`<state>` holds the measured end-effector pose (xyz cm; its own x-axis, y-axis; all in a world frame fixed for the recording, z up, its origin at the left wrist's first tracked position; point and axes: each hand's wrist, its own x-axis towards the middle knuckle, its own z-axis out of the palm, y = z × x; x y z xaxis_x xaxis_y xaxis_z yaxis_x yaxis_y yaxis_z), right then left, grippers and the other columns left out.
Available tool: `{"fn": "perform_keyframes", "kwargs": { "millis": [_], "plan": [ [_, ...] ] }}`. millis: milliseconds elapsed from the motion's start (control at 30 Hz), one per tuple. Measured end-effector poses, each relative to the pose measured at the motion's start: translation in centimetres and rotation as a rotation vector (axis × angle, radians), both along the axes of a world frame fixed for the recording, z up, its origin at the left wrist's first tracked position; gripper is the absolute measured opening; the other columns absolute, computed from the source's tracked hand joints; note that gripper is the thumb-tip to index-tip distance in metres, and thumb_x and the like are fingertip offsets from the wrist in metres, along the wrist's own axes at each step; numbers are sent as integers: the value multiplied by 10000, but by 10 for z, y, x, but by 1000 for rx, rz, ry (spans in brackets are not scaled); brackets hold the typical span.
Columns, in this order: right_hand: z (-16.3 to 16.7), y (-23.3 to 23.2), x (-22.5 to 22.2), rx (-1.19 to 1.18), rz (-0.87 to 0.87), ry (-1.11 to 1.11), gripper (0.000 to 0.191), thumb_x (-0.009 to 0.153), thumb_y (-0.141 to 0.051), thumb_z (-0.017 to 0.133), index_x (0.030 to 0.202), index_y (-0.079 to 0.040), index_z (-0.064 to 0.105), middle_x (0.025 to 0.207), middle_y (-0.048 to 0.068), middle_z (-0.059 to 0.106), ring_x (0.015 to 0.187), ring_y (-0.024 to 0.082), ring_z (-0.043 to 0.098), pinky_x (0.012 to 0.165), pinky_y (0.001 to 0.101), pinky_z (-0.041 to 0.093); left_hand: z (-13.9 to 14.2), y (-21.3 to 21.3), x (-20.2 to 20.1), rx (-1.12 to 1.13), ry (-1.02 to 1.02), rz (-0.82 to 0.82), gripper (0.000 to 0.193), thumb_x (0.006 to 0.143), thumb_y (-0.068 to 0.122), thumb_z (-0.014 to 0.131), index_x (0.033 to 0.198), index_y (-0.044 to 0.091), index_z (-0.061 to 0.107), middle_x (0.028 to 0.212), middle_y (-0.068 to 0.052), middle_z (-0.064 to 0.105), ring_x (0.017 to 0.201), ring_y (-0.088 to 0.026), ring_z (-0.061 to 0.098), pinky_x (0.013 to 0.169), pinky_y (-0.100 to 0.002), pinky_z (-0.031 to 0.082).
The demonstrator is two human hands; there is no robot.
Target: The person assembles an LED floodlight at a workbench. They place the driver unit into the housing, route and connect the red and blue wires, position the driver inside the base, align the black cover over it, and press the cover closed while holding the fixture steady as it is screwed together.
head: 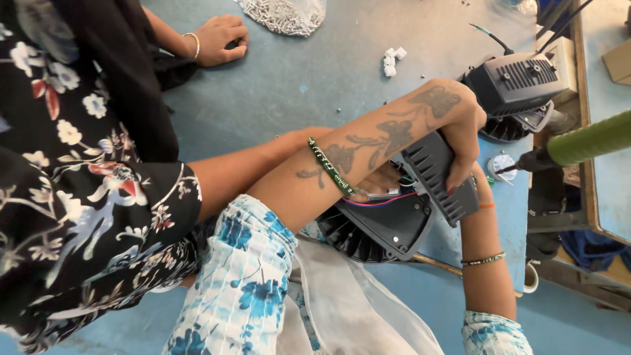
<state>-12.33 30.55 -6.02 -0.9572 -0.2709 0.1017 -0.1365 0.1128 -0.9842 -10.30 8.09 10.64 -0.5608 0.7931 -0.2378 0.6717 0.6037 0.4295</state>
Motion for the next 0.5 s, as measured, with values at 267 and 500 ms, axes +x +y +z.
{"fn": "perform_keyframes", "kwargs": {
  "millis": [267,500],
  "plan": [
    [20,-17,3,54,3,53,205,1007,-71,582,1174,15,664,1127,94,678,967,132,635,815,306,523,-15,-3,-7,19,15,16,770,399,463,900,1016,54,687,872,-134,764,812,-307,739,726,-412,572],
    [25,-14,2,-25,-72,-225,165,1020,-81,599,1039,13,733,1001,80,712,835,110,649,711,298,533,-18,3,-8,14,-19,15,670,399,454,899,930,75,744,867,-119,776,794,-282,754,709,-392,584]
  ]
}}
